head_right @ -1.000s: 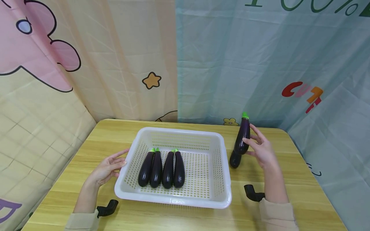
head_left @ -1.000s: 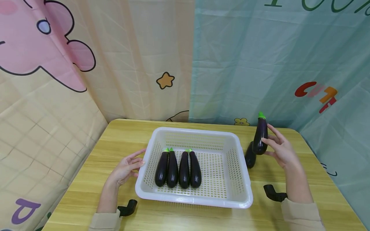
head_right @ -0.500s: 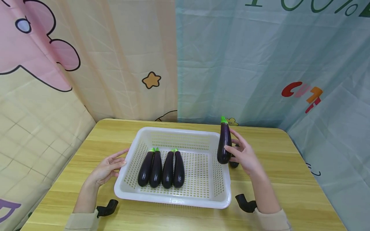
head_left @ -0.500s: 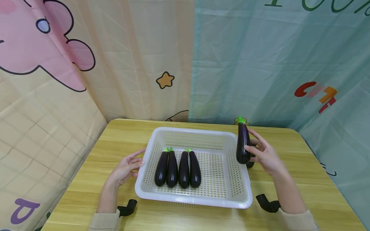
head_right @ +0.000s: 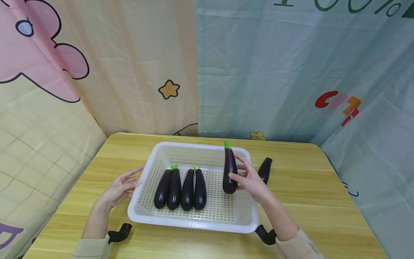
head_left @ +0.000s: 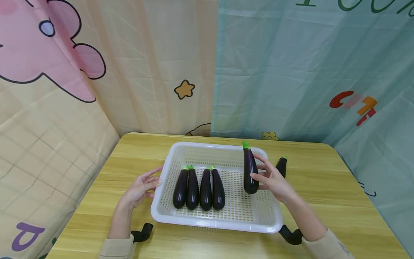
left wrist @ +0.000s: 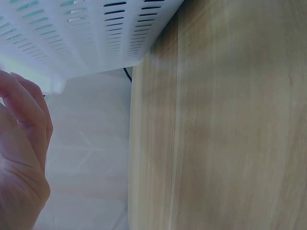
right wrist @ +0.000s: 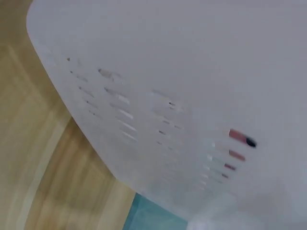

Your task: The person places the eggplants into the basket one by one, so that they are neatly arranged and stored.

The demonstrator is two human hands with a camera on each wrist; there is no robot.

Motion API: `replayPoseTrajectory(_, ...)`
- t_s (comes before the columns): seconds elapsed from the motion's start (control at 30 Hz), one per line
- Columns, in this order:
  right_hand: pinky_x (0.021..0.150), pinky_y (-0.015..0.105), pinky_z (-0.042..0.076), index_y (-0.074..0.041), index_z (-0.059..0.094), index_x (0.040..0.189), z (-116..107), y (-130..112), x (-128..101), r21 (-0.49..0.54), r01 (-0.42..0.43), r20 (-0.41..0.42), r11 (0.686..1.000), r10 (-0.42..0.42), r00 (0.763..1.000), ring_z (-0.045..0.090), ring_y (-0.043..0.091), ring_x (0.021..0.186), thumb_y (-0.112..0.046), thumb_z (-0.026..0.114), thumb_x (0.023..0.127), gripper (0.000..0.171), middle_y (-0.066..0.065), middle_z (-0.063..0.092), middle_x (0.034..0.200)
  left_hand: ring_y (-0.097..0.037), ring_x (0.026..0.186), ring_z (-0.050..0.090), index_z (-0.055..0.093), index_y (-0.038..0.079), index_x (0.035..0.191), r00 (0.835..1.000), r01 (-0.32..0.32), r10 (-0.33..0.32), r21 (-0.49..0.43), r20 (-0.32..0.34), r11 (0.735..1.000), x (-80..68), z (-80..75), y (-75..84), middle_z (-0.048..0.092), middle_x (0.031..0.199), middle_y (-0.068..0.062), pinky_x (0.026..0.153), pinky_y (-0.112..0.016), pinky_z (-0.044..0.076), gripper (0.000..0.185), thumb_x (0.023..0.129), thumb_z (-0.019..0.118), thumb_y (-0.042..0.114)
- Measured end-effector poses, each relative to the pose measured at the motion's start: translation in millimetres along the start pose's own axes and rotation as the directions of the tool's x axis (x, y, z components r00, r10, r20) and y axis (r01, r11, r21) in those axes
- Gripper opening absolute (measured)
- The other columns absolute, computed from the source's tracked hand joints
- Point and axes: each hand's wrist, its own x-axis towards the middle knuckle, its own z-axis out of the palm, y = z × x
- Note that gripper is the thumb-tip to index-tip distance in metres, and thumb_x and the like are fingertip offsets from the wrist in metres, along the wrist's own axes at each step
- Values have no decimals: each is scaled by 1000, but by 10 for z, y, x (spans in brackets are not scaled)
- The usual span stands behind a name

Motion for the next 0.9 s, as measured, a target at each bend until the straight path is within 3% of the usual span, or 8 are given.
replayPoseTrajectory(0.23, 78, 53, 52, -22, 21, 144, 195, 78, 68, -14, -84, -2, 996, 84, 997, 43, 40, 113, -14, 61, 88, 69, 24, 28, 135, -10, 68, 60, 35, 6, 140, 1000, 3, -3, -1, 4, 1000, 2, -4, 0, 65, 91, 2, 50, -18, 52, 54, 90, 56, 5)
replayPoseTrajectory(0.5, 68, 48, 55, -18, 25, 141, 390, 155, 134, 23, -118, -10, 993, 118, 993, 49, 35, 102, -4, 59, 87, 66, 26, 33, 128, -10, 69, 60, 34, 6, 140, 1000, -9, 9, -8, 18, 1000, 5, -13, -9, 65, 92, 1, 50, -18, 53, 55, 90, 55, 4)
replayPoseTrajectory(0.9, 60, 48, 55, -18, 34, 136, 601, 293, 202, 37, -225, -63, 974, 227, 972, 53, 33, 93, 6, 59, 83, 64, 23, 36, 119, -10, 69, 60, 34, 6, 140, 1000, -9, 10, -14, 19, 1000, 7, -14, -13, 65, 92, 1, 50, -19, 53, 54, 90, 55, 3)
